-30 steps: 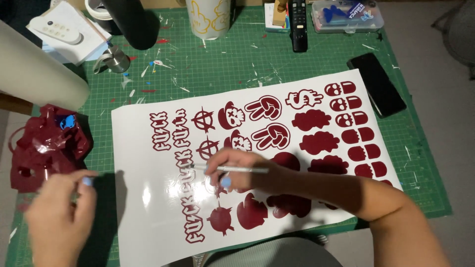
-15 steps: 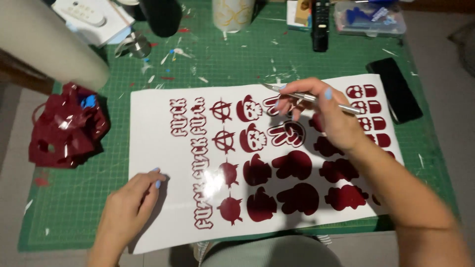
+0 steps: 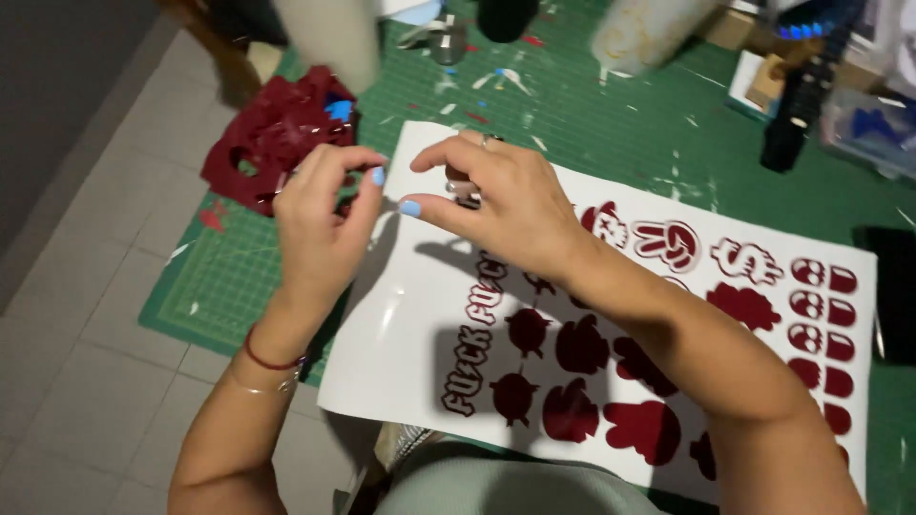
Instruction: Using a precision weeding tool to remove excess vinyl pieces from a sheet of cut sticker designs.
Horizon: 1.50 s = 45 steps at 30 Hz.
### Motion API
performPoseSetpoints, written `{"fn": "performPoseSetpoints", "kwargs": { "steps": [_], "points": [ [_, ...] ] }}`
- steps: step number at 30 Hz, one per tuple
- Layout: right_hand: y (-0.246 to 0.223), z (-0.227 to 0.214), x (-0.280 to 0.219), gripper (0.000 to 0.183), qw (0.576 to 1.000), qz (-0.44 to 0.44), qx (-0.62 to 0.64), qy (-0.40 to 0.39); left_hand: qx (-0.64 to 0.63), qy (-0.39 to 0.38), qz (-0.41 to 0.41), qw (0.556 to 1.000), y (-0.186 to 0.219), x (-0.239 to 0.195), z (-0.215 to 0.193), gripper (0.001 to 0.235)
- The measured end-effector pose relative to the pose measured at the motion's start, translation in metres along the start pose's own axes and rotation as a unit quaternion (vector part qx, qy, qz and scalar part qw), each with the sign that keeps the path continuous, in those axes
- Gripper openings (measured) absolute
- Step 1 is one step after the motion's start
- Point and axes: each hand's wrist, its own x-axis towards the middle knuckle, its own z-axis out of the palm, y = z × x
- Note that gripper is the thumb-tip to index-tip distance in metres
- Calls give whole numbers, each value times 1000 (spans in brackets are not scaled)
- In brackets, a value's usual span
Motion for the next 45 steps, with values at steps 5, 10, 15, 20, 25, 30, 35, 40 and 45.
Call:
{"fn": "performPoseSetpoints", "kwargs": {
  "steps": [5,10,15,20,25,30,35,40,45],
  "points": [
    [2,39,31,26,1000,-1,12,-16,114,54,5,992,-20,-8,0,7],
    [19,55,49,5,994,-2,112,1,50,109,-17,993,-38,-12,6,12],
    [12,56,58,8,969,74,230,-43,54,117,-9,992,-42,-14,6,16],
    [20,53,62,19,924,130,349,-83,-9,92,3,996,-43,-13,6,25],
    [15,31,68,43,847,190,452,-204,-162,3,-83,983,-37,-13,2,50],
    [10,27,66,22,890,203,373,-165,-245,9,-138,960,-49,-16,2,58],
    [9,26,60,11,933,122,308,-143,-256,23,-149,955,-52,-17,2,59],
    [16,30,54,6,990,-95,81,-72,-374,29,-174,910,-61,-19,6,56],
    [19,34,53,20,979,-66,159,-106,-413,-18,-169,895,-58,-18,5,62]
  ]
}}
